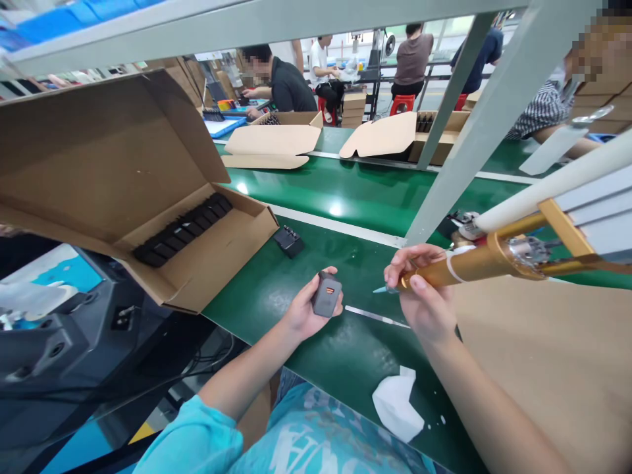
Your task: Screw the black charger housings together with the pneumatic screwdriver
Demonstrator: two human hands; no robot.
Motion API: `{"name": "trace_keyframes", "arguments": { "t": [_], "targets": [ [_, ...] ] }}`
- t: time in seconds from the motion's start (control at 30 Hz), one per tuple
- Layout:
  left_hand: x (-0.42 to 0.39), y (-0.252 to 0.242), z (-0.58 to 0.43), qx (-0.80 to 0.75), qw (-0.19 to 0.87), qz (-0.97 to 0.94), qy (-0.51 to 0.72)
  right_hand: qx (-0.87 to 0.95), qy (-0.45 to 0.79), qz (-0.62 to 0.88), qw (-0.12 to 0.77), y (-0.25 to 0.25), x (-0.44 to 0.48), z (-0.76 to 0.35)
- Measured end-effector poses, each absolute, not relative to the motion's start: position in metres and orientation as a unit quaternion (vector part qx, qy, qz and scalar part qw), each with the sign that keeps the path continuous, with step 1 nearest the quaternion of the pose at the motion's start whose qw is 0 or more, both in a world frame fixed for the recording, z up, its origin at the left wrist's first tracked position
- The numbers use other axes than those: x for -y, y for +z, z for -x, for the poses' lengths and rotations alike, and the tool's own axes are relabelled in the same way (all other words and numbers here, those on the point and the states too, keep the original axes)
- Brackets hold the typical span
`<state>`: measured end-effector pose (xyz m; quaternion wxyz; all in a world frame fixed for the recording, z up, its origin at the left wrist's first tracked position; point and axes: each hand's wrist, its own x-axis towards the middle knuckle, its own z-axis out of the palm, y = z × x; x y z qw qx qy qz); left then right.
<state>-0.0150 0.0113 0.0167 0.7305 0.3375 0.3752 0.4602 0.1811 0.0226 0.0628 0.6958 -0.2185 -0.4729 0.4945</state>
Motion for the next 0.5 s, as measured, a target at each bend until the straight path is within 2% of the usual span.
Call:
{"name": "trace_keyframes", "arguments": {
  "t": [0.23, 0.37, 0.5],
  "targets": [
    [-0.0046, 0.0268, 0.0161, -0.305, 0.757, -0.322, 0.480, 0.477, 0.492, 0.217, 0.695, 0.0633, -0.0223, -0.1827],
    [-0.0018, 0.0253, 0.0142, -0.340, 0.739, -0.313, 0.490, 0.478, 0.485, 0.228, 0.696, 0.0627, -0.0225, -0.1829],
    [-0.0003, 0.0267, 0.0073, -0.394, 0.723, -0.226, 0.521, 0.478, 0.484, 0.229, 0.696, 0.0620, -0.0225, -0.1833]
  ]
}}
